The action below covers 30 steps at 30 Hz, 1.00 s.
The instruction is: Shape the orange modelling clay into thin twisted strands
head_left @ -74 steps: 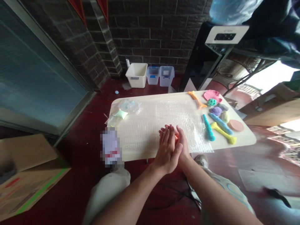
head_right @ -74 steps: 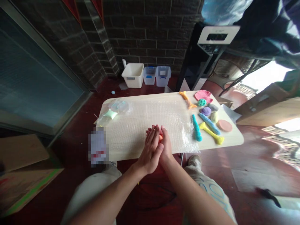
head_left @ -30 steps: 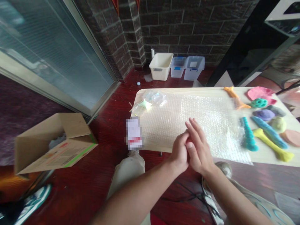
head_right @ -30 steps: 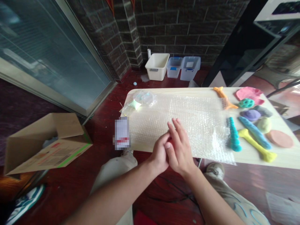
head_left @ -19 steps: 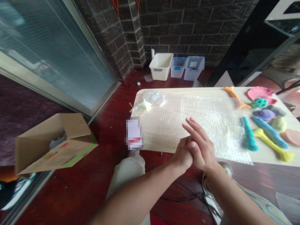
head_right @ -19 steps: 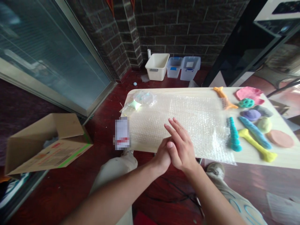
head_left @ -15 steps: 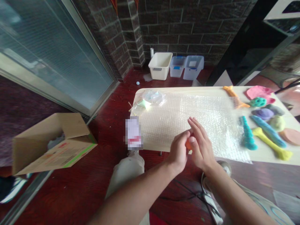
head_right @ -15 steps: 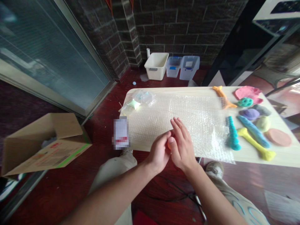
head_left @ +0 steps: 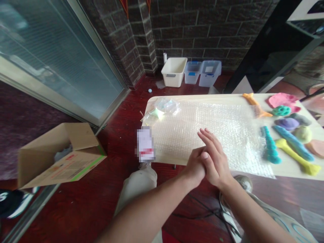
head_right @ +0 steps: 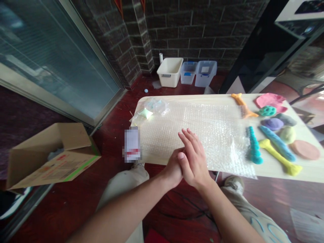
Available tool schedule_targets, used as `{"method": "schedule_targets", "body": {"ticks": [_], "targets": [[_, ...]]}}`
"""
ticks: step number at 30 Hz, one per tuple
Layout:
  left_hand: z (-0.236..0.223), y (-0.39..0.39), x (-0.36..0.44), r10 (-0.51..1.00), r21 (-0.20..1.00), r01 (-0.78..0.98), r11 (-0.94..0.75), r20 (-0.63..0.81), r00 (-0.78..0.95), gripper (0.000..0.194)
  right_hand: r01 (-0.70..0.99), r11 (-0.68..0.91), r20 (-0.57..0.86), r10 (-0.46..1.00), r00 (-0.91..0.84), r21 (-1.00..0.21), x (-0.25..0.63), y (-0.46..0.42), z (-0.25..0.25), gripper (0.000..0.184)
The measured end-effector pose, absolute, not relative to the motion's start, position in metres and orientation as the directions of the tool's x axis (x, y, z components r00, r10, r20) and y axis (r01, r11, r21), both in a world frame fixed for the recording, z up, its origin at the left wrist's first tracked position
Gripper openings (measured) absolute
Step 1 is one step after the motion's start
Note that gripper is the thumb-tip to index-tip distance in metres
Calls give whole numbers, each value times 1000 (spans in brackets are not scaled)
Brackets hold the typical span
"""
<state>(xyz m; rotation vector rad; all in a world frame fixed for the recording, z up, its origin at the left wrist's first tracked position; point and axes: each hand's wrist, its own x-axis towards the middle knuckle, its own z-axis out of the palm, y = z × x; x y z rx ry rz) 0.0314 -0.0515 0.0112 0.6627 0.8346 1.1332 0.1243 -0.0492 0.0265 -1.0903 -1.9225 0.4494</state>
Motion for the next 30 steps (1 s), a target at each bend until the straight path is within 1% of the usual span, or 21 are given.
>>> {"method": "schedule_targets", "body": {"ticks": [2, 4, 5, 8, 10, 11, 12, 15, 17, 22, 24, 27, 29, 30], "targets": [[20, -45, 26, 957, 832, -473, 291, -247, 155, 22, 531, 532, 513, 835, -199, -660, 126, -49, 27, 55], [28, -35, 21, 952, 830, -469, 301, -287, 102, 26, 503, 486, 516, 852, -89, -715, 127, -48, 27, 54], [31, -29, 17, 938, 809, -484, 334, -333, 92, 29, 475, 459, 508, 861, -29, -751, 127, -47, 26, 52], [38, -13, 8, 865, 651, -606, 457, -484, 131, 35, 347, 394, 449, 889, 92, -851, 129, -43, 21, 47], [41, -7, 2, 837, 544, -677, 496, -508, 204, 39, 251, 353, 393, 910, 133, -901, 129, -41, 17, 43], [42, -5, 0, 831, 515, -691, 507, -504, 234, 40, 215, 331, 366, 919, 147, -919, 129, -41, 16, 41], [43, -5, -2, 830, 512, -689, 513, -501, 245, 41, 190, 309, 340, 927, 156, -932, 129, -40, 16, 40], [43, -6, -1, 845, 596, -630, 498, -496, 198, 44, 146, 256, 277, 949, 150, -956, 127, -41, 15, 38], [40, -7, 2, 862, 649, -592, 478, -476, 174, 45, 146, 234, 252, 960, 123, -961, 125, -41, 15, 37], [36, -3, 4, 884, 684, -575, 450, -431, 180, 42, 199, 221, 235, 971, 51, -955, 124, -44, 11, 37], [36, -2, 4, 877, 685, -562, 463, -446, 180, 43, 249, 251, 269, 962, 43, -936, 124, -46, 13, 37], [35, -6, 8, 863, 691, -530, 491, -467, 191, 43, 407, 344, 388, 921, 28, -846, 125, -47, 18, 40], [32, -13, 16, 887, 726, -517, 454, -422, 186, 42, 466, 384, 452, 891, 38, -797, 126, -45, 20, 44], [30, -18, 21, 907, 750, -513, 418, -381, 181, 42, 467, 389, 465, 884, 54, -794, 127, -44, 21, 46]]}}
